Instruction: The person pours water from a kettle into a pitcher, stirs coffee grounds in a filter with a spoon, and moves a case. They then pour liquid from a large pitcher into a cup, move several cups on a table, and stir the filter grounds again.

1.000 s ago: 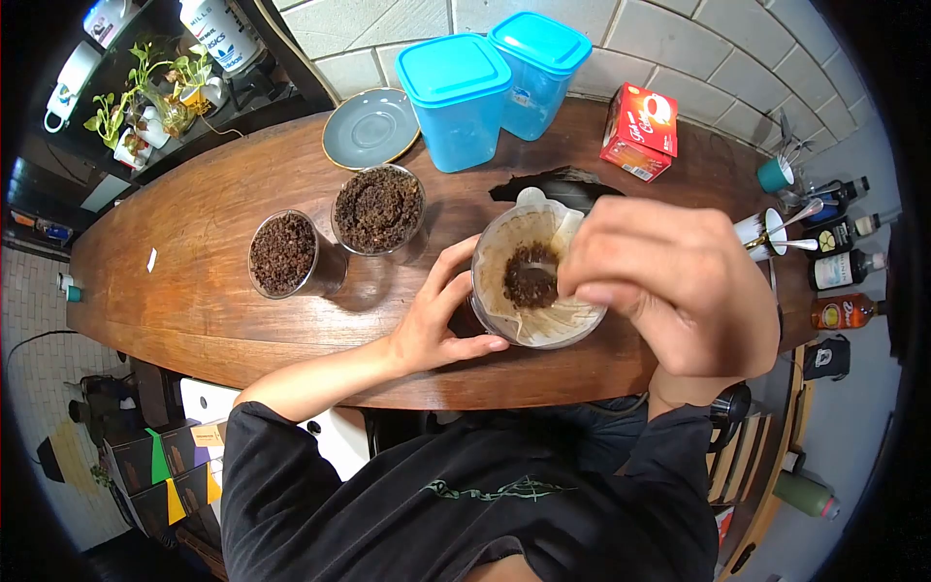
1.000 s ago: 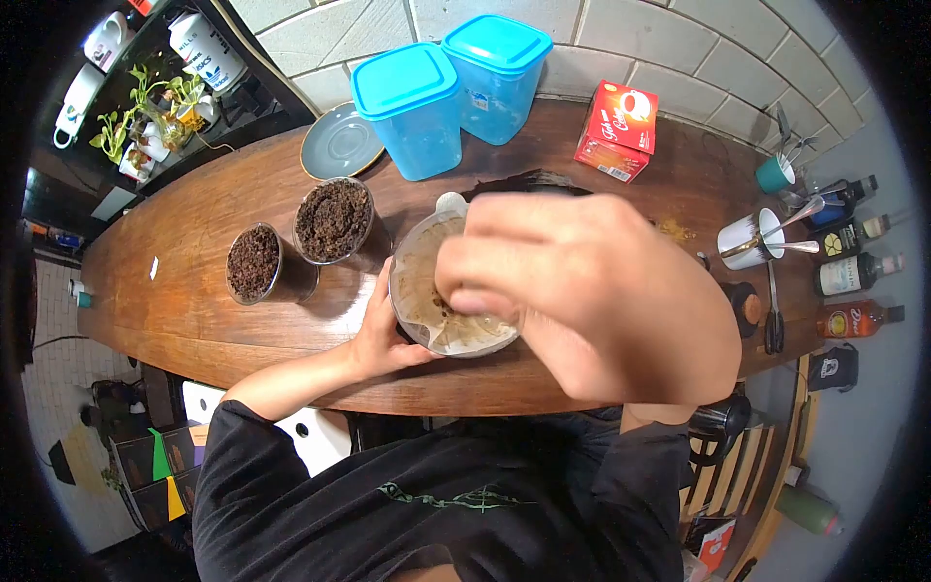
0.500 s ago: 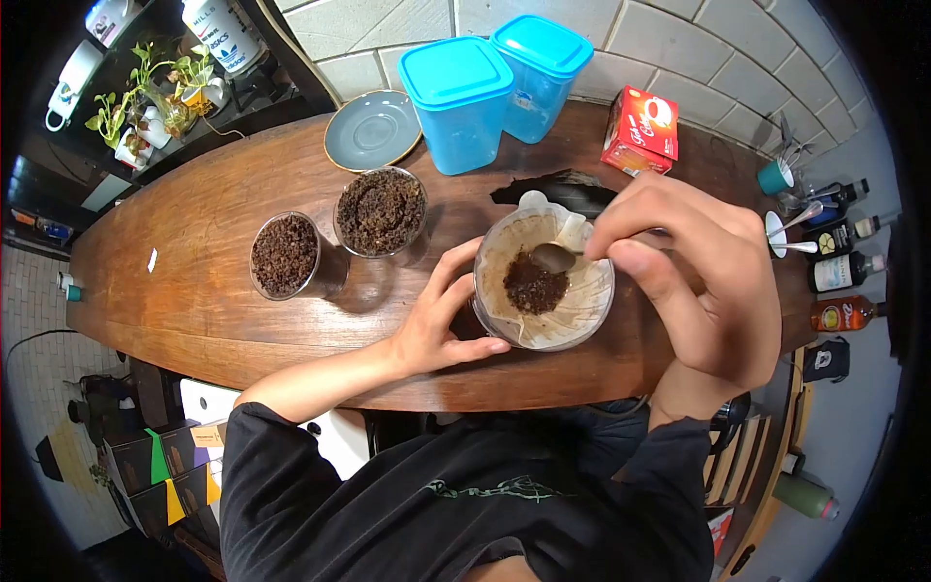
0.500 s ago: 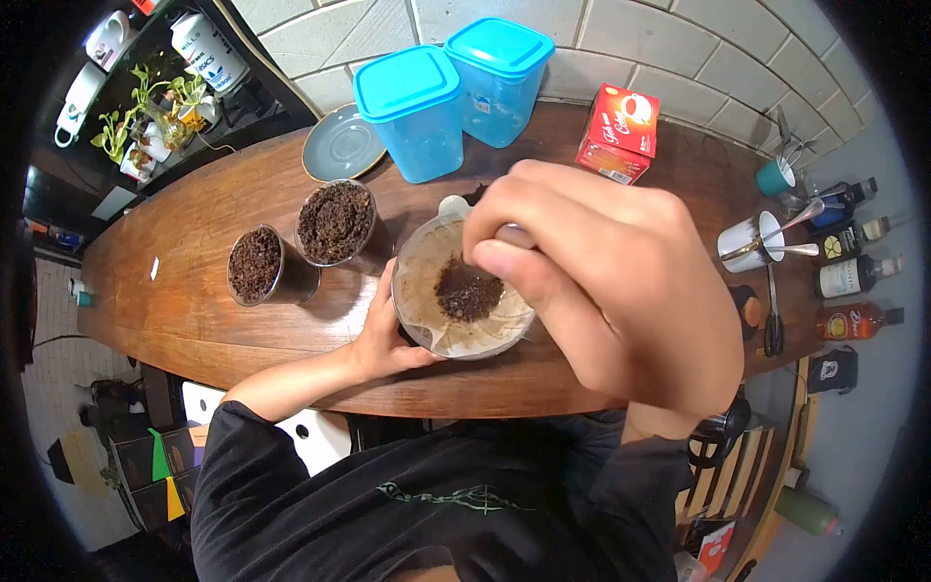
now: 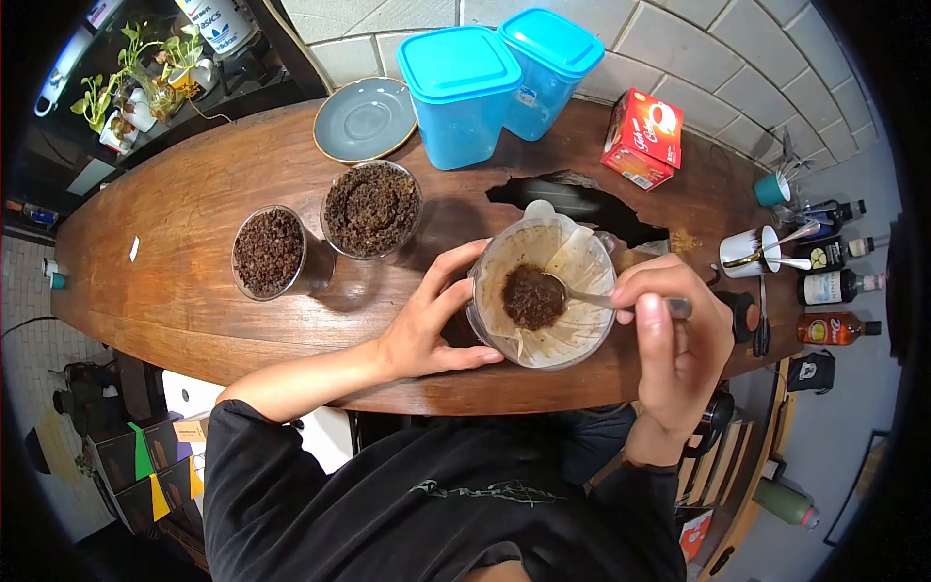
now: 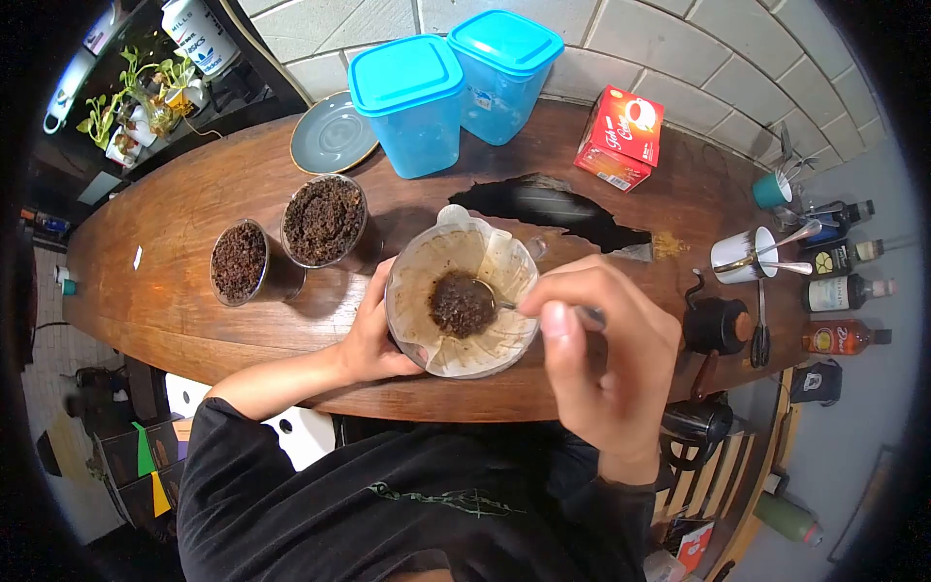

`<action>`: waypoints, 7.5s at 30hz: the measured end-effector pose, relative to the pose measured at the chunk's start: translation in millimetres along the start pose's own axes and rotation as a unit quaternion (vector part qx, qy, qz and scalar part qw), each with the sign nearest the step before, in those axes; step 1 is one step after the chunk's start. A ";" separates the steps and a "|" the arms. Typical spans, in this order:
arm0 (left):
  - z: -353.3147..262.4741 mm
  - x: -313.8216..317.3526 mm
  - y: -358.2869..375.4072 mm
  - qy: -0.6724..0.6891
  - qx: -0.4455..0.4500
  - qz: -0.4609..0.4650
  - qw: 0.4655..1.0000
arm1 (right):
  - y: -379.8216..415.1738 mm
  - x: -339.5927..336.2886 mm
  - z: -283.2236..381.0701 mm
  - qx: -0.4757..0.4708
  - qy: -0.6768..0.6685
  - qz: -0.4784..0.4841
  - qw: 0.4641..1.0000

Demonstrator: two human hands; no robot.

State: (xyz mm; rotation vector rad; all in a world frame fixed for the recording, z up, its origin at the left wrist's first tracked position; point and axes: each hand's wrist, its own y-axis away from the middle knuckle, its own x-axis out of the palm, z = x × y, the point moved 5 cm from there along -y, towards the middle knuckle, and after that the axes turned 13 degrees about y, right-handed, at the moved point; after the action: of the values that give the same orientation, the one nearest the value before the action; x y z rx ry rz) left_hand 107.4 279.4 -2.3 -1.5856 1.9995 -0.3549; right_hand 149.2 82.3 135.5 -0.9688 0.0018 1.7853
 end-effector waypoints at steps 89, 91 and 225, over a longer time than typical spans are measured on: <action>21.8 8.0 13.3 0.214 -0.154 -0.035 0.964 | 17.4 -9.7 -5.5 -0.184 -0.010 -0.036 0.982; 18.8 7.8 11.8 0.225 -0.175 -0.034 0.958 | 16.6 -8.8 -6.5 -0.182 -0.009 -0.015 0.983; -289.6 572.0 236.5 0.210 -0.144 0.214 0.943 | 1014.0 -333.7 -82.4 0.578 0.218 -0.348 0.706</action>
State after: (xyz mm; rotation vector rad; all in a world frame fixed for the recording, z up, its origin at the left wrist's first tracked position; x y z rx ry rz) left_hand -332.5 -242.0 -40.8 -1.2492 2.7623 -0.2507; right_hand -561.5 -666.1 -149.6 -0.3026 0.8502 0.5343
